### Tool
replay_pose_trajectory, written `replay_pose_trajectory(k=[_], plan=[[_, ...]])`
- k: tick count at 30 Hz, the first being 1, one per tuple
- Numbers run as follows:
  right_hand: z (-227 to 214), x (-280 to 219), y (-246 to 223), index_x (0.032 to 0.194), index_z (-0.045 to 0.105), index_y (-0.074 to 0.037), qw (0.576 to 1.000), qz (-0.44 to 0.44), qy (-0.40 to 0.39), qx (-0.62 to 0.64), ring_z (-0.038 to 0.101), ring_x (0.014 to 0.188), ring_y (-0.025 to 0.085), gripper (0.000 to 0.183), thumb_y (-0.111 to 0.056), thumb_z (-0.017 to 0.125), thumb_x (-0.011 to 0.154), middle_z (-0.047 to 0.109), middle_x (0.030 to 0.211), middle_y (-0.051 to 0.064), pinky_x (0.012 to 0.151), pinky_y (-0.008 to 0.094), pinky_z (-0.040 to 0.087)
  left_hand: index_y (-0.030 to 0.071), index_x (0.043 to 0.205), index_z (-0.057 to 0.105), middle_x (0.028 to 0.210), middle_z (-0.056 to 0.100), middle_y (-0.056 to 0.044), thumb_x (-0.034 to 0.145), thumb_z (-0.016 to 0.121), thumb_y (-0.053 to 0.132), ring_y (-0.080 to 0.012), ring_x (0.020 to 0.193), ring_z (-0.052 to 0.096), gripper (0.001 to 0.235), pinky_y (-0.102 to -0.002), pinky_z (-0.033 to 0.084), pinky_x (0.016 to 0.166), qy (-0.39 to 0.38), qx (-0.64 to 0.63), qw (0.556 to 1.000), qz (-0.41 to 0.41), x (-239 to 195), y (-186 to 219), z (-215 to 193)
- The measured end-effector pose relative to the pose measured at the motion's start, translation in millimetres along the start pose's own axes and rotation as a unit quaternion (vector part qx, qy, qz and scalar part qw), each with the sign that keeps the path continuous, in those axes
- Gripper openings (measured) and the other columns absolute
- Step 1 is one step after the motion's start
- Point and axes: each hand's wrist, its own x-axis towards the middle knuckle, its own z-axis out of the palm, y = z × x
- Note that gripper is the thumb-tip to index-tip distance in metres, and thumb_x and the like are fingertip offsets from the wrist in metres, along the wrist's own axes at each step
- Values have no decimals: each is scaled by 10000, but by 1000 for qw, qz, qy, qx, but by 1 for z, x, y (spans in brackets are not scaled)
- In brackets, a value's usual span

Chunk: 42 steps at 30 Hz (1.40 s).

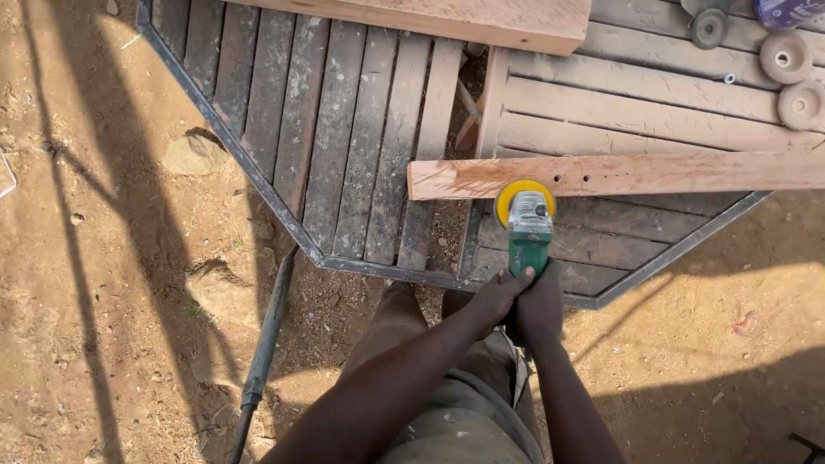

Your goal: Sanding a wooden plank using an angle grinder with a sanding disc

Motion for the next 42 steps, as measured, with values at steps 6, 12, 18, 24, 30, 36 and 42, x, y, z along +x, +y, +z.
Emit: replay_pose_trajectory(k=[6, 12, 18, 24, 30, 36, 42], plan=[[-21, 9, 5, 1218, 466, -83, 999, 2, 39, 20, 680, 1066, 493, 519, -424, 725, 925, 681, 1042, 230, 911, 638, 526, 62, 1456, 559, 1444, 582, -261, 797, 607, 866, -412, 1421, 499, 1040, -547, 375, 1201, -3, 94, 996, 2, 5, 21, 19], [16, 0, -48, 1395, 430, 10, 993, -90, -74, 10, 640, 1116, 567, 686, -391, 709, 913, 637, 1115, 313, 927, 699, 515, 66, 1623, 318, 1600, 394, -295, 825, 682, 815, -454, 1486, 383, 1153, -616, 345, 1202, 94, -50, 994, -17, -22, 32, -25], [44, -20, -99, 1390, 457, -55, 971, -169, -156, -71, 689, 1096, 515, 542, -346, 574, 948, 680, 1118, 272, 926, 642, 546, 114, 1682, 38, 1606, 386, -258, 973, 740, 565, -421, 1397, 495, 1095, -573, 440, 1138, 79, -284, 955, -19, -38, 23, -86], [14, 6, -72, 1384, 432, -64, 983, -119, -121, -65, 684, 1095, 509, 606, -398, 642, 925, 682, 1106, 271, 924, 654, 540, 99, 1661, 71, 1622, 338, -270, 978, 708, 622, -448, 1447, 428, 1070, -645, 405, 1167, 43, -218, 975, -22, -19, 36, -42], [-30, 40, -7, 1298, 432, -86, 999, 5, -29, -15, 662, 1129, 505, 664, -492, 755, 883, 686, 1102, 255, 965, 638, 518, 85, 1584, 355, 1467, 512, -254, 839, 748, 815, -409, 1354, 527, 1115, -623, 469, 1088, -8, -57, 998, -25, 57, 0, 26], [-30, 41, -2, 1265, 439, -100, 999, 29, 16, -18, 678, 1113, 477, 585, -498, 706, 929, 703, 1084, 238, 970, 620, 526, 83, 1549, 456, 1469, 541, -249, 805, 627, 885, -431, 1392, 505, 1107, -603, 434, 1125, -10, 48, 999, -8, 34, 29, 34], [6, -2, -77, 1341, 449, -20, 994, -52, -94, 2, 650, 1166, 524, 597, -374, 707, 935, 682, 1143, 298, 992, 662, 512, 73, 1671, 167, 1562, 375, -333, 931, 808, 658, -478, 1352, 524, 1140, -671, 487, 1035, 57, -142, 988, -25, 54, -25, -60]])
